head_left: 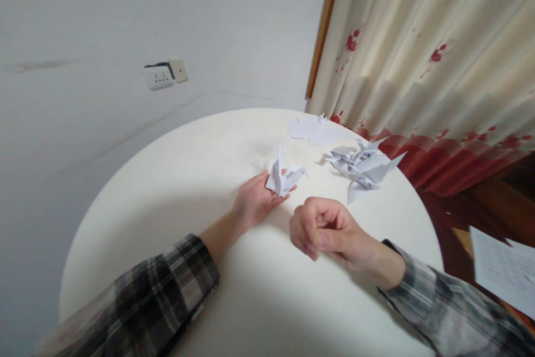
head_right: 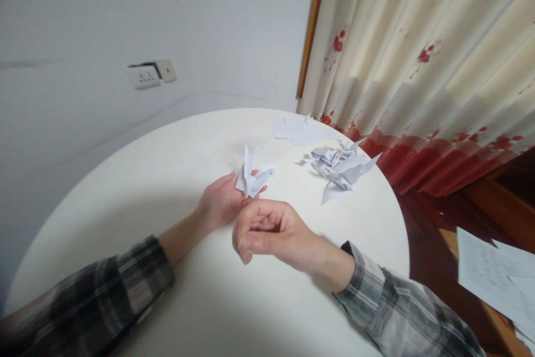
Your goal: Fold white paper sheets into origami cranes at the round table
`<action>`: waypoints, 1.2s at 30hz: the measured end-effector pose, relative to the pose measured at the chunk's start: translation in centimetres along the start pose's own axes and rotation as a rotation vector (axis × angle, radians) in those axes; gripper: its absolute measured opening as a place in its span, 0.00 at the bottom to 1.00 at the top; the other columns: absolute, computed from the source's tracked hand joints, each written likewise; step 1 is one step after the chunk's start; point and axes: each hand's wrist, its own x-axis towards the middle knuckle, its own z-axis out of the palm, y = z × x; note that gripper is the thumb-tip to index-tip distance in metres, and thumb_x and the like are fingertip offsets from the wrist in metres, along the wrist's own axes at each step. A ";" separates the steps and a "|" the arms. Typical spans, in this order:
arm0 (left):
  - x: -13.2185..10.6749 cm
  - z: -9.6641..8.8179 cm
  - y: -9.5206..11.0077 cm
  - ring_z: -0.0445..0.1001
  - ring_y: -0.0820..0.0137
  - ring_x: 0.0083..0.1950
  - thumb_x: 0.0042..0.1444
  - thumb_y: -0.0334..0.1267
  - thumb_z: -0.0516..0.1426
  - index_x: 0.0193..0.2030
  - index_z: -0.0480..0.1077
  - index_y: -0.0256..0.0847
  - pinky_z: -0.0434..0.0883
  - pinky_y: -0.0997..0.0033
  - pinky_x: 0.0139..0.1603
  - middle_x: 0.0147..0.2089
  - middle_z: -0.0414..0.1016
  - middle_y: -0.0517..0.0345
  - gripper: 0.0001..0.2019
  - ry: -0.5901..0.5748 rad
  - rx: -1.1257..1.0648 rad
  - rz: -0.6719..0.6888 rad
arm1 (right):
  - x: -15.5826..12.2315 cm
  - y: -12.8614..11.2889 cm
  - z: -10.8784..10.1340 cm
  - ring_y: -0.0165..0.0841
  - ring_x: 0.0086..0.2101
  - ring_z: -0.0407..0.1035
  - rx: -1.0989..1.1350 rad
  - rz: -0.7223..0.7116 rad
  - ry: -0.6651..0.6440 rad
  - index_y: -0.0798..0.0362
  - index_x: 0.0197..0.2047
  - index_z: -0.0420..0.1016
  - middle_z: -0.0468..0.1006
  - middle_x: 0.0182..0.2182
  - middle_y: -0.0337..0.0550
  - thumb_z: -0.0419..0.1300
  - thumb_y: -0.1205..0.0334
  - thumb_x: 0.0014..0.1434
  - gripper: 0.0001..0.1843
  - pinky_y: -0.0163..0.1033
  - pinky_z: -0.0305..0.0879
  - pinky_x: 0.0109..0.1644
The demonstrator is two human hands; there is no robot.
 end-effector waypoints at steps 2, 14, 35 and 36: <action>-0.1 0.3 0.0 0.72 0.59 0.46 0.61 0.39 0.42 0.57 0.59 0.29 0.67 0.59 0.49 0.50 0.71 0.42 0.22 0.024 0.009 0.005 | 0.0 0.0 0.2 0.24 0.22 0.60 0.047 -0.007 0.012 0.55 0.30 0.67 0.67 0.21 0.35 0.60 0.65 0.53 0.04 0.32 0.53 0.27; 0.0 0.1 0.2 0.74 0.62 0.43 0.60 0.35 0.43 0.56 0.60 0.30 0.67 0.62 0.48 0.44 0.74 0.46 0.19 -0.037 -0.027 -0.025 | 0.3 -1.0 0.8 0.25 0.24 0.55 0.495 0.115 0.095 0.55 0.24 0.57 0.58 0.21 0.34 0.56 0.75 0.39 0.10 0.32 0.52 0.30; 0.0 0.4 0.1 0.74 0.60 0.43 0.60 0.33 0.41 0.58 0.59 0.27 0.66 0.60 0.50 0.43 0.75 0.44 0.21 -0.008 -0.010 -0.012 | 0.2 -0.9 1.1 0.22 0.22 0.51 0.499 0.107 0.028 0.53 0.22 0.50 0.53 0.21 0.31 0.59 0.77 0.36 0.19 0.30 0.51 0.26; 0.0 0.4 0.1 0.74 0.61 0.42 0.60 0.33 0.41 0.58 0.59 0.28 0.66 0.60 0.50 0.42 0.76 0.45 0.21 0.005 -0.001 -0.011 | 0.2 -0.9 1.1 0.22 0.21 0.51 0.496 0.103 0.027 0.53 0.22 0.49 0.53 0.21 0.30 0.59 0.77 0.36 0.19 0.30 0.52 0.26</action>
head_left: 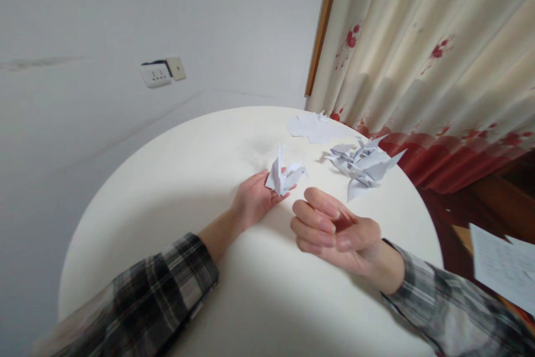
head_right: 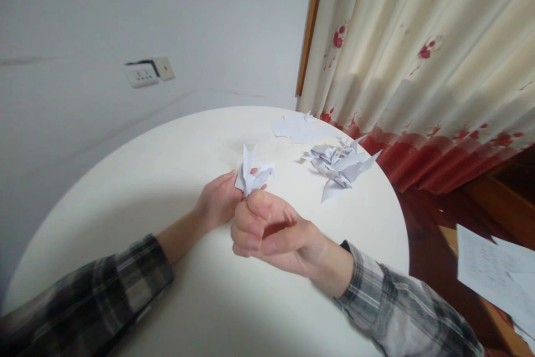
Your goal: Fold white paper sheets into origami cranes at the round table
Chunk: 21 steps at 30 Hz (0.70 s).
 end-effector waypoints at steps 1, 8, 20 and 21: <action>0.0 0.1 0.0 0.74 0.61 0.42 0.60 0.33 0.41 0.58 0.59 0.29 0.66 0.60 0.50 0.42 0.76 0.46 0.21 0.010 0.008 0.000 | 0.0 0.0 0.0 0.22 0.21 0.50 -0.004 -0.002 -0.001 0.53 0.23 0.49 0.52 0.21 0.30 0.59 0.77 0.37 0.20 0.30 0.52 0.26; -0.1 0.2 0.0 0.74 0.61 0.42 0.59 0.34 0.42 0.56 0.60 0.26 0.67 0.62 0.48 0.41 0.75 0.44 0.21 0.024 0.019 0.005 | 0.0 0.0 -0.1 0.20 0.21 0.50 -0.012 0.001 -0.022 0.53 0.24 0.49 0.52 0.21 0.29 0.59 0.77 0.37 0.20 0.29 0.52 0.27; -0.1 0.3 0.0 0.74 0.61 0.41 0.60 0.34 0.41 0.58 0.59 0.28 0.67 0.62 0.47 0.42 0.75 0.44 0.21 0.011 0.001 0.007 | -0.1 -0.1 0.1 0.22 0.20 0.49 -0.028 0.012 0.001 0.52 0.23 0.50 0.53 0.20 0.29 0.60 0.76 0.35 0.19 0.30 0.51 0.24; -0.1 0.2 0.0 0.74 0.61 0.41 0.60 0.34 0.42 0.57 0.59 0.28 0.67 0.62 0.47 0.42 0.75 0.44 0.21 0.004 0.002 0.009 | -0.1 -0.1 0.0 0.22 0.20 0.49 -0.022 0.013 -0.004 0.52 0.22 0.51 0.53 0.20 0.29 0.60 0.76 0.36 0.19 0.30 0.51 0.24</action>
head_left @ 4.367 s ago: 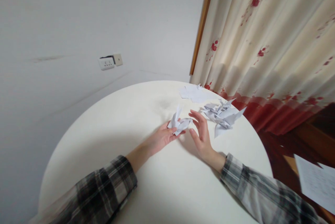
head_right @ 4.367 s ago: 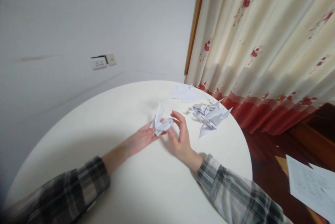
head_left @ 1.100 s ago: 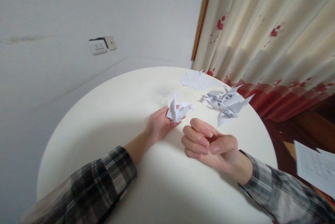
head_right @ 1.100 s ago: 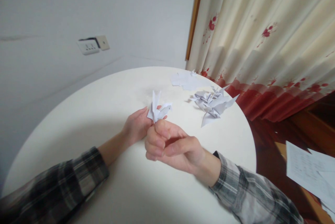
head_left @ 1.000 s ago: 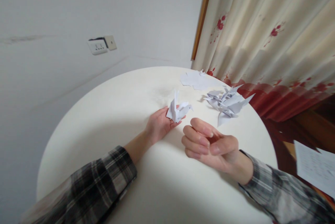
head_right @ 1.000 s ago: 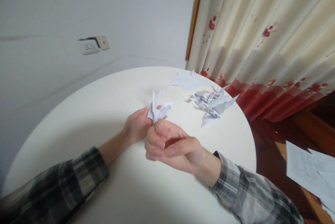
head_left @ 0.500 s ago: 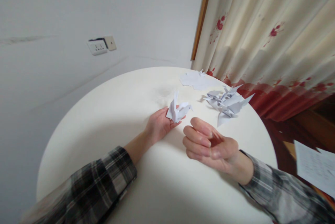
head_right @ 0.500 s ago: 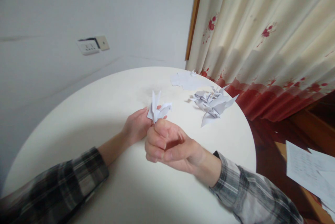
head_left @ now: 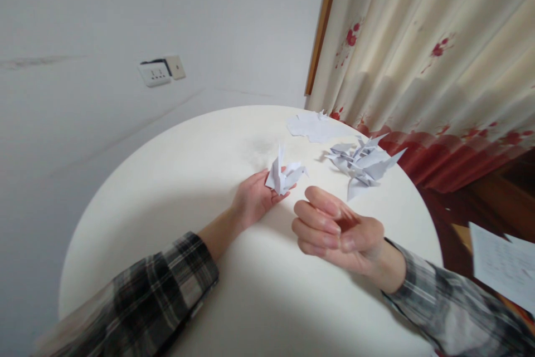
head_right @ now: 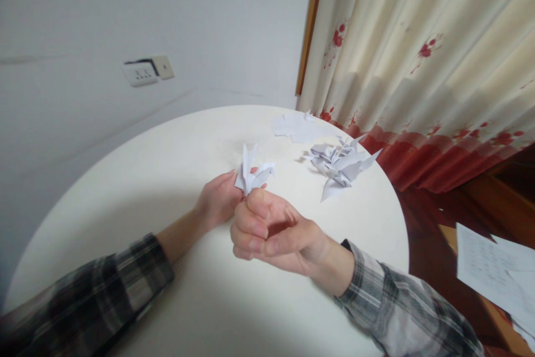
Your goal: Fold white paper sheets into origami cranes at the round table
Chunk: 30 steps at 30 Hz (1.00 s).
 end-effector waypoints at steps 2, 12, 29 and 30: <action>0.0 -0.2 0.0 0.74 0.61 0.41 0.60 0.36 0.42 0.57 0.60 0.28 0.67 0.62 0.47 0.42 0.75 0.44 0.21 -0.012 0.001 -0.006 | 0.0 0.0 0.0 0.22 0.20 0.49 0.018 0.002 -0.008 0.52 0.22 0.51 0.53 0.20 0.30 0.59 0.77 0.36 0.19 0.30 0.51 0.25; 0.1 0.0 0.0 0.74 0.62 0.41 0.60 0.33 0.41 0.56 0.60 0.27 0.67 0.64 0.48 0.42 0.75 0.45 0.21 0.003 0.033 0.000 | 0.1 -0.1 0.0 0.22 0.20 0.48 -0.001 0.008 0.031 0.53 0.21 0.51 0.54 0.19 0.30 0.61 0.76 0.34 0.19 0.31 0.51 0.25; 0.2 -0.4 -0.1 0.74 0.62 0.44 0.59 0.32 0.42 0.58 0.59 0.28 0.69 0.65 0.47 0.44 0.75 0.44 0.21 -0.007 -0.011 0.008 | 0.1 0.0 0.0 0.22 0.22 0.50 0.004 -0.017 -0.030 0.53 0.21 0.49 0.52 0.20 0.31 0.58 0.77 0.36 0.19 0.31 0.51 0.26; 0.1 -0.3 -0.1 0.74 0.61 0.44 0.60 0.32 0.42 0.58 0.59 0.28 0.69 0.64 0.47 0.44 0.75 0.44 0.21 -0.004 -0.006 0.007 | 0.1 0.0 0.0 0.23 0.22 0.50 0.001 -0.015 -0.029 0.53 0.21 0.49 0.52 0.20 0.31 0.58 0.77 0.36 0.19 0.31 0.51 0.26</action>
